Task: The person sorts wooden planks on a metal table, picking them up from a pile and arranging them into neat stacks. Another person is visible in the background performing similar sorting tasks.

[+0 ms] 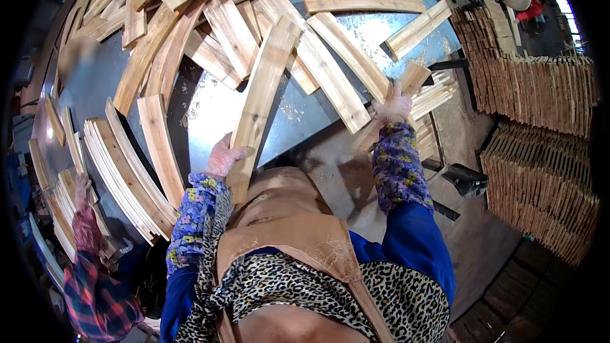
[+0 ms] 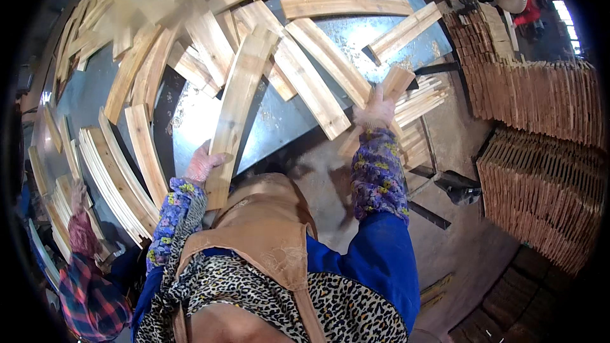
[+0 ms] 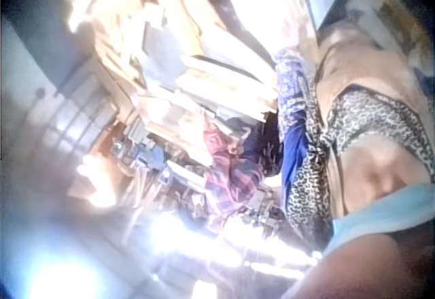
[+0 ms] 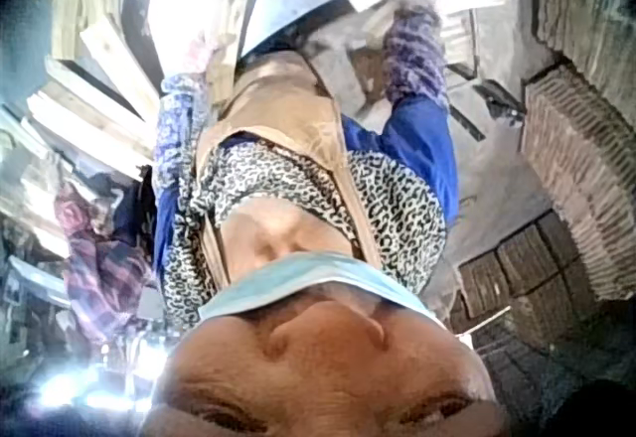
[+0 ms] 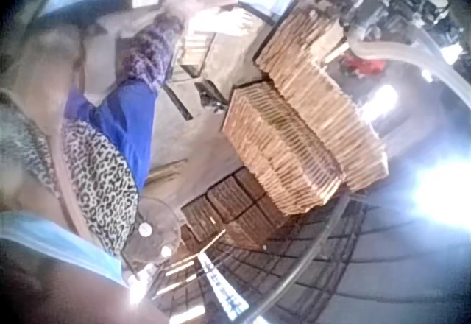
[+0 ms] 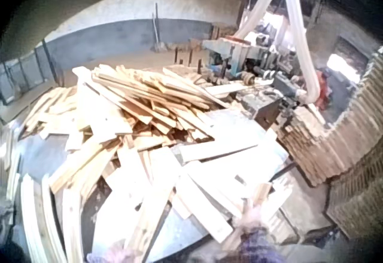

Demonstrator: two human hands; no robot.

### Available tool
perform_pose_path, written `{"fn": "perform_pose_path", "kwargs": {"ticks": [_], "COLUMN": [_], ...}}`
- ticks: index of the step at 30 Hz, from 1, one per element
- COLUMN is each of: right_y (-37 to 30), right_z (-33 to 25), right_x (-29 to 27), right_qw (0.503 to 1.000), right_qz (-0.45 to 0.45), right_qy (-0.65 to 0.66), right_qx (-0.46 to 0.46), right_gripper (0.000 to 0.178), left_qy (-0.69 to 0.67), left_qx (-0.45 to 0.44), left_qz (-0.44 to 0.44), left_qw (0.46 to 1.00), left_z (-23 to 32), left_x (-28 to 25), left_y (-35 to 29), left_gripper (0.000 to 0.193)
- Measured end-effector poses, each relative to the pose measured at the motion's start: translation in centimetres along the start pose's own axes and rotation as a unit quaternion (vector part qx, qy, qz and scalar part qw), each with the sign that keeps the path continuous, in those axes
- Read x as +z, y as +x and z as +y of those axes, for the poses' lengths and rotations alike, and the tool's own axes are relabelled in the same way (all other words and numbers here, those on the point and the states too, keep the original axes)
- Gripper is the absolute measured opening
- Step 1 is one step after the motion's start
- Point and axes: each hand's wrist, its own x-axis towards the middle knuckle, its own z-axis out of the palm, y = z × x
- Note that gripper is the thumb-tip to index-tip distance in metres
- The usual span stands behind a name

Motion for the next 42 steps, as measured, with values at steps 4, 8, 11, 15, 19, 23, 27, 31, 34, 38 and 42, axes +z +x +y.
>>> {"fn": "perform_pose_path", "kwargs": {"ticks": [4, 8, 11, 15, 19, 23, 27, 31, 34, 38, 42], "right_y": [1.6, 3.3, 4.5, 4.0, 3.3, 5.6, 1.7, 2.4, 3.4, 4.7, -0.1], "right_z": [1.5, 5.7, 7.9, 6.8, 6.9, 8.8, 5.1, 5.6, 5.5, 5.5, 3.3], "right_x": [2.2, 2.3, 3.0, 2.3, 2.4, 4.3, 2.9, 2.5, 4.7, 6.4, 3.4], "right_qw": [0.995, 0.995, 0.978, 0.957, 0.915, 0.819, 0.755, 0.671, 0.684, 0.751, 0.81], "right_qz": [0.08, 0.013, 0.078, 0.057, 0.065, -0.023, -0.092, -0.158, -0.151, -0.057, 0.001], "right_qy": [-0.012, 0.049, 0.057, 0.232, 0.373, 0.568, 0.643, 0.695, 0.686, 0.645, 0.582], "right_qx": [-0.054, -0.09, -0.186, -0.163, -0.14, 0.077, 0.093, 0.205, 0.196, 0.132, 0.069], "right_gripper": [0.105, 0.086, 0.072, 0.104, 0.103, 0.1, 0.092, 0.088, 0.089, 0.09, 0.085], "left_qy": [0.064, 0.146, 0.018, -0.22, -0.256, -0.124, -0.101, -0.109, -0.134, -0.176, -0.18], "left_qx": [0.041, 0.109, 0.098, 0.095, 0.149, 0.07, 0.047, 0.037, 0.072, 0.08, 0.103], "left_qz": [0.022, 0.135, 0.255, 0.338, 0.405, 0.468, 0.499, 0.463, 0.469, 0.473, 0.473], "left_qw": [0.997, 0.974, 0.962, 0.91, 0.865, 0.872, 0.859, 0.879, 0.87, 0.86, 0.856], "left_z": [-1.1, -4.2, -7.7, -6.7, -6.2, -11.8, -14.4, -14.4, -14.5, -9.8, -11.3], "left_x": [0.2, -3.9, -9.8, -12.7, -16.0, -27.5, -30.6, -30.9, -30.4, -29.4, -33.6], "left_y": [-1.9, -6.7, -14.0, -23.5, -28.7, -31.4, -31.7, -30.7, -31.6, -30.5, -30.1], "left_gripper": [0.074, 0.082, 0.075, 0.06, 0.056, 0.051, 0.048, 0.048, 0.045, 0.037, 0.035]}}
